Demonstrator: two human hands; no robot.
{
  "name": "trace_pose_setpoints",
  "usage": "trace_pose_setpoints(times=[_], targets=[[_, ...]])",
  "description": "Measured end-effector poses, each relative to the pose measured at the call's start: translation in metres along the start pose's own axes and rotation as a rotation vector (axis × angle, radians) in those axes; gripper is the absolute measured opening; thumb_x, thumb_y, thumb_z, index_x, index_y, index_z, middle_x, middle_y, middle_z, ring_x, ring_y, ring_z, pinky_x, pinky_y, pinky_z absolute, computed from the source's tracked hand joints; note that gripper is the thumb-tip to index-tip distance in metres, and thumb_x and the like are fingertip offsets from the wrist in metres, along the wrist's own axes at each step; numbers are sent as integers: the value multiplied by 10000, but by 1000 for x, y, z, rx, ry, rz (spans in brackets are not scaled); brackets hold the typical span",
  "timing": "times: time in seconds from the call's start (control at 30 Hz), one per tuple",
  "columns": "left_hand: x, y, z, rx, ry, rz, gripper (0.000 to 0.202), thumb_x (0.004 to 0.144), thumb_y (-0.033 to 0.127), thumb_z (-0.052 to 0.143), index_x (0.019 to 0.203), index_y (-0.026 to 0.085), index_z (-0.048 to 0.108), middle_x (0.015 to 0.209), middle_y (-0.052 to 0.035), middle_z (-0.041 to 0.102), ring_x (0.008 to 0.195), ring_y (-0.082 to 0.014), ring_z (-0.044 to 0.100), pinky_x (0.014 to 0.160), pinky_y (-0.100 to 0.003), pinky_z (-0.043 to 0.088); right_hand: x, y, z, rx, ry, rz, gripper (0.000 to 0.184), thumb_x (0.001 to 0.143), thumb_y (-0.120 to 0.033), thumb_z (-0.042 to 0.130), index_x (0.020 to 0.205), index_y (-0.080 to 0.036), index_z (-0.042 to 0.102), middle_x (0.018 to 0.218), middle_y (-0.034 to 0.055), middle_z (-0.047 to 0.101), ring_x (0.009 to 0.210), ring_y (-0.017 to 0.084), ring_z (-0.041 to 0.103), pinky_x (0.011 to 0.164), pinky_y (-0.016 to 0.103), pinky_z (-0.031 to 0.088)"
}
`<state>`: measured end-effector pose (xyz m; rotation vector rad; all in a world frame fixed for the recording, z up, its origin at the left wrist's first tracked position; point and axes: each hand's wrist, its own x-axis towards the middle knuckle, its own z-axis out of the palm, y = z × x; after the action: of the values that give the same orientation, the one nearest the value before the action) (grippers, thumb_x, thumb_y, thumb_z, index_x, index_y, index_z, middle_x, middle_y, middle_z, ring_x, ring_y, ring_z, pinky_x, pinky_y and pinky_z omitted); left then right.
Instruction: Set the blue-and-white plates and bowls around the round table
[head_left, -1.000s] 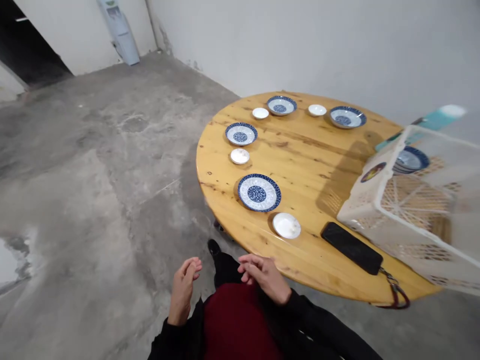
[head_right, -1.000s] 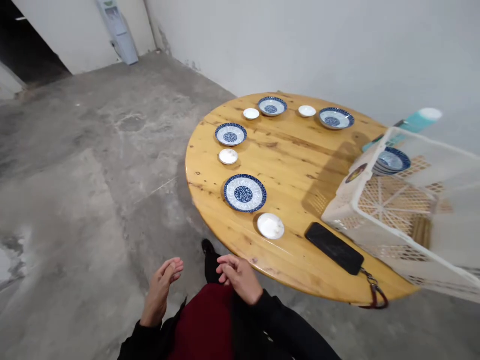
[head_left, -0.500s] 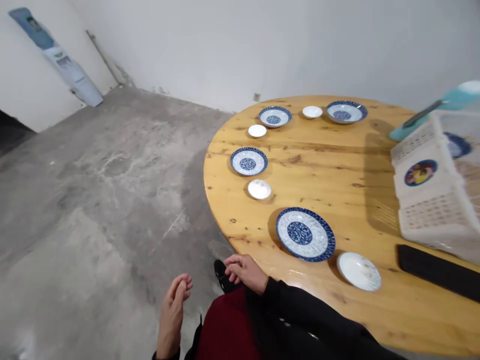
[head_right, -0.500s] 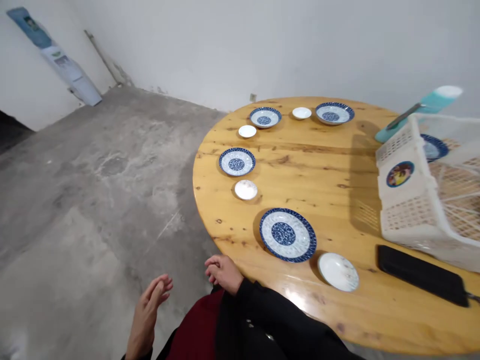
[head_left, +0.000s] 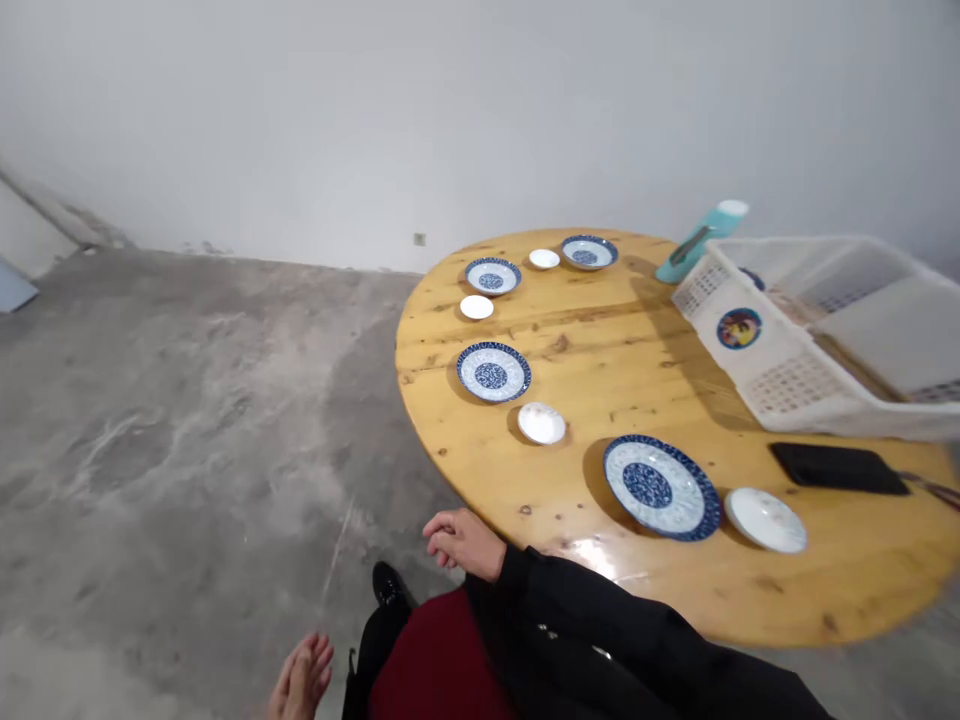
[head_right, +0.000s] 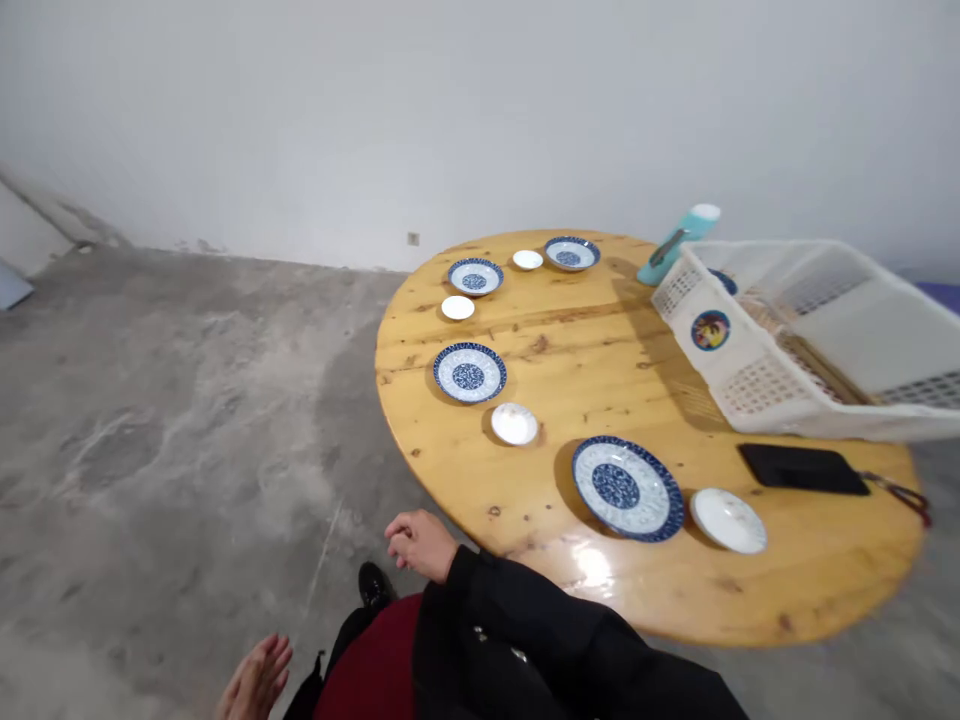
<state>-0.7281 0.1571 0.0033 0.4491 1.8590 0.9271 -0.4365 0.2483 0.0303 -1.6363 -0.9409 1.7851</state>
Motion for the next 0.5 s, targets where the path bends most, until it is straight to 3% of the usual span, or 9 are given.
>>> trace_pose_setpoints(times=[0.1,0.2,0.33,0.5], targets=[[64,65,-8,48,-95,83,598,653,630,724,1025,163,681,1103,-167,744,1178,-391,660,1061,-543,492,21,-20,31,83,109,-24,131,712,-153,556,821,-170,625,656,-25,646,510,101,590,495,205,430],[118,127,3,108,-167,193,530,721,594,687,1028,163,681,1073,-146,748,1131,-358,684,1039,-539,500,42,-40,62,156,159,-41,145,711,-161,545,835,-165,620,674,-18,658,514,106,598,499,212,441],[168,199,50,172,-386,256,525,717,593,699,1018,163,682,1118,-146,734,1118,-329,686,993,-473,527,76,-68,85,221,218,-63,157,713,-148,535,844,-161,621,682,-16,663,511,102,591,504,215,444],[208,261,123,249,-646,284,582,693,611,735,1044,149,694,1157,-164,725,1108,-316,685,940,-399,543,142,-108,84,261,327,-69,153,727,-130,532,846,-159,624,667,-20,652,519,103,594,508,213,447]])
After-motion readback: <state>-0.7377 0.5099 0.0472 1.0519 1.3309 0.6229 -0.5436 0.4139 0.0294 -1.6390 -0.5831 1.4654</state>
